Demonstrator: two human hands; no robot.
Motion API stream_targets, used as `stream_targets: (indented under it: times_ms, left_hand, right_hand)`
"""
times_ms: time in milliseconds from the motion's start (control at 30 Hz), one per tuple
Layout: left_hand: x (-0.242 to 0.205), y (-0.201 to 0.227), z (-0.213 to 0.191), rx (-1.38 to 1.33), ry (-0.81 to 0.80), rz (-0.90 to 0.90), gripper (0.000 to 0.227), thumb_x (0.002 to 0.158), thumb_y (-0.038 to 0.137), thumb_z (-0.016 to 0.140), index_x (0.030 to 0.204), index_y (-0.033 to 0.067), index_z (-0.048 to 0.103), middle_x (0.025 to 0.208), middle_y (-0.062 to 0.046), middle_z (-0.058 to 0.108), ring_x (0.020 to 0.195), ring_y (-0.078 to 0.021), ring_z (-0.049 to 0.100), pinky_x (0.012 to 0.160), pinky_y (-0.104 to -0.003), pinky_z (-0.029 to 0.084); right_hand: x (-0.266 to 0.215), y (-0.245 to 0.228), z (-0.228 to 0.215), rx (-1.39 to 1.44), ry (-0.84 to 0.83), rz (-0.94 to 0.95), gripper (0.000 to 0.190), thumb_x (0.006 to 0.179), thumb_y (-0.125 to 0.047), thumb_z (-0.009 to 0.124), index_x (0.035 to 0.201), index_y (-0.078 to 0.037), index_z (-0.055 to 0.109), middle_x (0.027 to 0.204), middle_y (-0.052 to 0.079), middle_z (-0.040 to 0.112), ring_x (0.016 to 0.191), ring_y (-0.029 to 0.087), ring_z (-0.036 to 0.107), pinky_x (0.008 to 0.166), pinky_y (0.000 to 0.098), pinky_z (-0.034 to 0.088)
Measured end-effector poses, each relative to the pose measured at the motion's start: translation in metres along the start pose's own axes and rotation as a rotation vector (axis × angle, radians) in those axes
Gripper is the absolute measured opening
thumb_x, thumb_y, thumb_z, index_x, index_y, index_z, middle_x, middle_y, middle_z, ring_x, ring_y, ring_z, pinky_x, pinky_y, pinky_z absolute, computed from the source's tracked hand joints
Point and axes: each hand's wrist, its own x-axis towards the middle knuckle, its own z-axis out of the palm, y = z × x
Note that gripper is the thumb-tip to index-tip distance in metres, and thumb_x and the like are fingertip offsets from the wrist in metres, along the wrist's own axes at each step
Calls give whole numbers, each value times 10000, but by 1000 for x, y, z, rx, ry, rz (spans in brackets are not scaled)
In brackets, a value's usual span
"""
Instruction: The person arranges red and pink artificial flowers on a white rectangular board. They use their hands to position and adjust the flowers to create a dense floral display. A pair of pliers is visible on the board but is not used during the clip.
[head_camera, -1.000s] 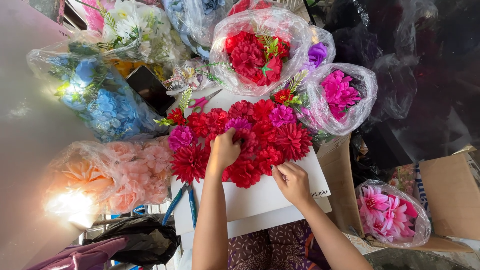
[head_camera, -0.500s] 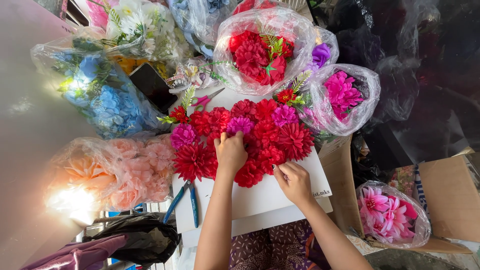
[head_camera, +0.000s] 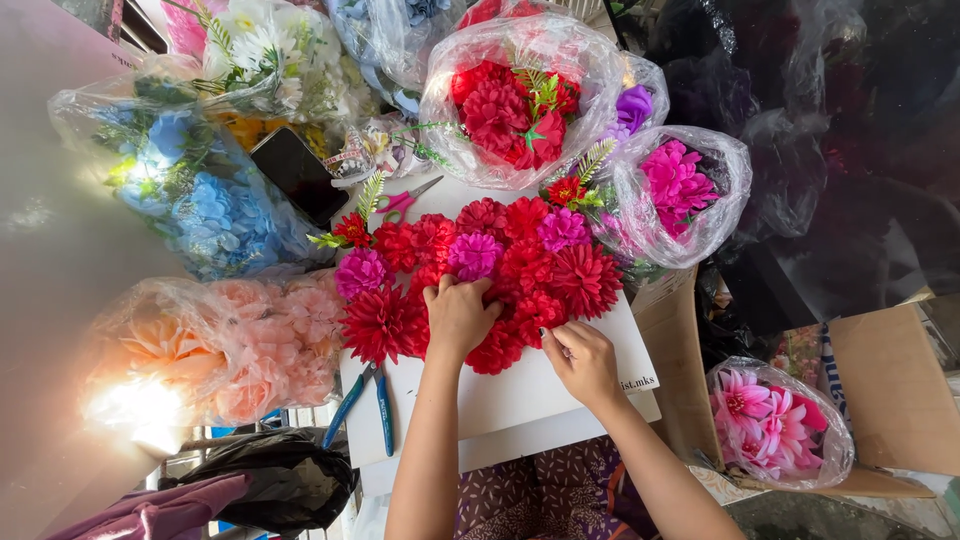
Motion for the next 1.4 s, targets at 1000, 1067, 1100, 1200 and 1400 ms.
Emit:
stream_targets:
  times_ms: [1000,1067,1100,1200,1400]
  left_hand:
    - [-87,-33,33,-1251,856,60,355,835,-61,784,1145,36,640,1027,-110,692,942,-190,654,872,-348,541]
    - [-88,-36,43,-1235,939,69,336,847,-63,775,1129,20,614,1036,-122,674,932,-197,655,852,-341,540]
    - [-89,-36,48,-1221,1025,78,319,859,-65,765,1114,4,587,1045,-134,657,922,-203,657,832,-335,539]
    - [-85,-48,58,-1272,1024,60,327,891,-46,716,1141,30,519,1038,-147,699,893,-201,697,819,-347,557]
    - [-85,-45,59,-1221,1038,23,308,900,-32,710,1122,33,508,1026,-152,726,923,-229,721,815,-350,558]
  right_hand:
    - [1,5,-2,142,-13,97,359,938,-86,677,593,-109,582,500,23,493,484,201,548,499,289,468]
    - [4,1,-2,153,-9,109,352,940,-87,678,599,-107,593,501,26,495,485,197,548,501,288,470]
    - [6,0,-3,163,-9,118,346,942,-88,678,604,-105,604,502,29,498,485,192,549,502,287,473]
    - [14,2,-3,143,-18,132,246,943,-105,687,700,-119,719,545,12,583,538,174,587,552,281,502]
    - [79,-20,11,-27,-67,-15,262,928,-99,695,1189,-91,703,966,123,700,959,343,658,853,455,530]
